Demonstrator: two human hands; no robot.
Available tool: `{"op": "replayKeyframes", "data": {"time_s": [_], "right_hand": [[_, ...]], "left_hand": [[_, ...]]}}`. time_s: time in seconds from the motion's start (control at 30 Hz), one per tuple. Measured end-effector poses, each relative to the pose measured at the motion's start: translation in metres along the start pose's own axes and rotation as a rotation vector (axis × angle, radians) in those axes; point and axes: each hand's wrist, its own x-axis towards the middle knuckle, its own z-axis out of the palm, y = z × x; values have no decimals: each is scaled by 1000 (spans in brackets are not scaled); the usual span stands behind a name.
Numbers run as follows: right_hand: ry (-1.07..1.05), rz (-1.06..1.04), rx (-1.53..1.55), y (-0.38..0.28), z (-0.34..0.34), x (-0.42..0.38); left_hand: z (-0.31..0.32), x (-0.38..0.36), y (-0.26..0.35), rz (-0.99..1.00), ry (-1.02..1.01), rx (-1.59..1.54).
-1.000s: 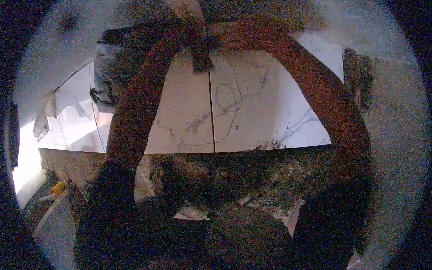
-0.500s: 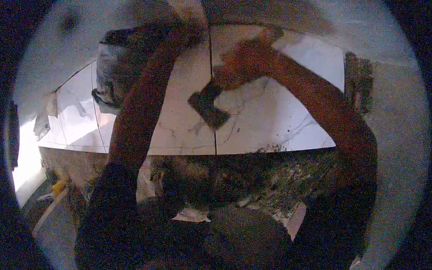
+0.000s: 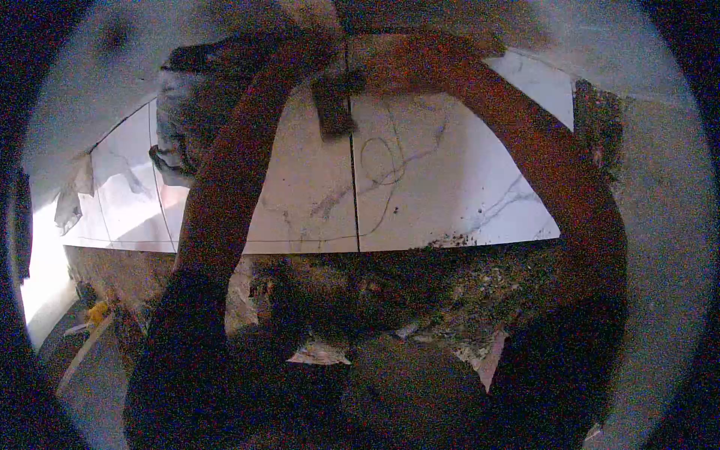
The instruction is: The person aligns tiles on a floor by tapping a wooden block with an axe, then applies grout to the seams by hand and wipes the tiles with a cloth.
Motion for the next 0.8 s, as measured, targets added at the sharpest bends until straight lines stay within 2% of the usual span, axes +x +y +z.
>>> {"op": "replayKeyframes", "data": {"time_s": [0.03, 0.1, 0.17, 0.37, 0.47, 0.57, 0.6, 0.7, 0.73, 0.8], "right_hand": [[21, 16, -3, 0, -4, 1], [44, -333, 85, -14, -9, -6], [-275, -67, -98, -31, -45, 0], [30, -103, -11, -1, -23, 3], [-111, 84, -69, 6, -23, 4], [70, 141, -115, 16, -3, -8], [105, 23, 20, 8, 3, -17], [-27, 87, 168, -44, -9, -48], [-142, 225, 232, -62, -17, -56], [-274, 288, 332, -95, -17, -76]], "left_hand": [[-1, -1, 1, 7, 4, -14], [0, -6, 0, 2, 9, -45], [1, -6, -1, 1, 9, -43], [-1, -4, 1, 0, 14, -13], [0, -8, 0, -4, 2, 9], [-3, -1, 1, -10, -10, 55], [-3, 1, 2, -10, -9, 57], [-3, -2, 3, -7, 0, 73], [-4, -2, 2, -5, 2, 87], [-5, -4, 1, -9, -1, 129]]}}
